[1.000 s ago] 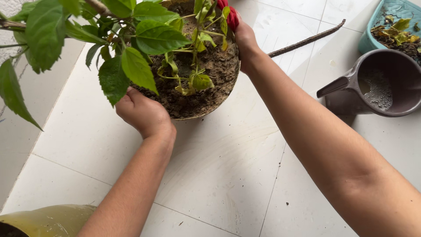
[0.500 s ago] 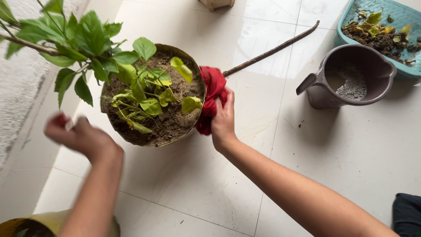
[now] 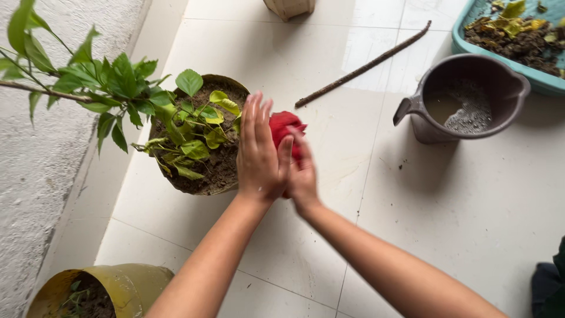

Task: The person uses a wooden stick to loosen soil in a potted plant, clears debris into a tray, wipes the floor and the exterior of the pot with a red cloth, and then uses the stick to loosen soil in a snake plant.

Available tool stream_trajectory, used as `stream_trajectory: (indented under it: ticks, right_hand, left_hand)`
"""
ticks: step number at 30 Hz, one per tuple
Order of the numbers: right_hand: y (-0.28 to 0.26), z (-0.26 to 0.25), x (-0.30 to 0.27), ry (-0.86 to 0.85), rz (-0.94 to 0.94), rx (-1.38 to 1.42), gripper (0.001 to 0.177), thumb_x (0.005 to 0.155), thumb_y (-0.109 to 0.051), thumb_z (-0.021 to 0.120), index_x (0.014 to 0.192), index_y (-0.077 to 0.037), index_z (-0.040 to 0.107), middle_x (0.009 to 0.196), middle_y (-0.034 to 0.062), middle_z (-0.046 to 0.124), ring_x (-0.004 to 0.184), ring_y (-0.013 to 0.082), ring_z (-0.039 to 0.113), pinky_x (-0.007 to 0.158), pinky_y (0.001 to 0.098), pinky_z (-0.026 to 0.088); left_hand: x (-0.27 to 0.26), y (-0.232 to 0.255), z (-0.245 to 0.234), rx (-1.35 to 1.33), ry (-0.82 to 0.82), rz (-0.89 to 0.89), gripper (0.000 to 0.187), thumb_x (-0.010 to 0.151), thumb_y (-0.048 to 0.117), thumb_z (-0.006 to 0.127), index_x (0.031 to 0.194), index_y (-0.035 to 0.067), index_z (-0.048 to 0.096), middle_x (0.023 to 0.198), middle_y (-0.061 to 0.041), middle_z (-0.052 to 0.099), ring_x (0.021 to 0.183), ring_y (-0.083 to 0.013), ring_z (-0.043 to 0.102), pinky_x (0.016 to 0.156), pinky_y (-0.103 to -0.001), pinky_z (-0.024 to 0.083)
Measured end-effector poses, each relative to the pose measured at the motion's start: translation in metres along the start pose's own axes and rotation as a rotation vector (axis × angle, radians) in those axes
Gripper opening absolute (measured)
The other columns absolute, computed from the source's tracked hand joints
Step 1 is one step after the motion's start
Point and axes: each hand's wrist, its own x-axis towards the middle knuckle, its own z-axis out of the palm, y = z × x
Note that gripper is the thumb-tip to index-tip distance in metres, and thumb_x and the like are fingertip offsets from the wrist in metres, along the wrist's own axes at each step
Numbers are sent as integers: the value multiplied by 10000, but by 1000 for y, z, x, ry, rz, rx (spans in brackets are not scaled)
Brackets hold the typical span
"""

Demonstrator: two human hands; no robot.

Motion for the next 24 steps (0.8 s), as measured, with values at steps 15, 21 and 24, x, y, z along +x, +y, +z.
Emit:
stream_trajectory:
  ticks: [15,21,24]
  right_hand:
    - [47,0,114,-300,-362,-61,261,1144,-246,466,1324,-105,592,1244,50,658,1114,149,623,981,289,541]
    - [19,1,86,-238,-323,-176,264,1055,-118,656,1309,-97,587,1236,35,652,1133,149,610,1011,289,533]
    - [14,-10,63,-219,-376,-329,281,996,-63,727,1251,-72,610,1225,45,648,1144,172,609,1047,307,495]
  left_hand:
    - [27,-37,64,114,24,-334,650,1105,359,368,1641,45,177,1709,-202,222,1432,-371,531,1059,-424,568]
    - [31,-42,65,-17,25,-403,609,1097,270,397,1649,111,196,1699,-154,330,1310,-374,628,1074,-432,563]
    - [35,-45,67,-21,69,-384,536,1068,216,436,1580,102,329,1601,-166,448,1239,-388,654,1035,-446,561]
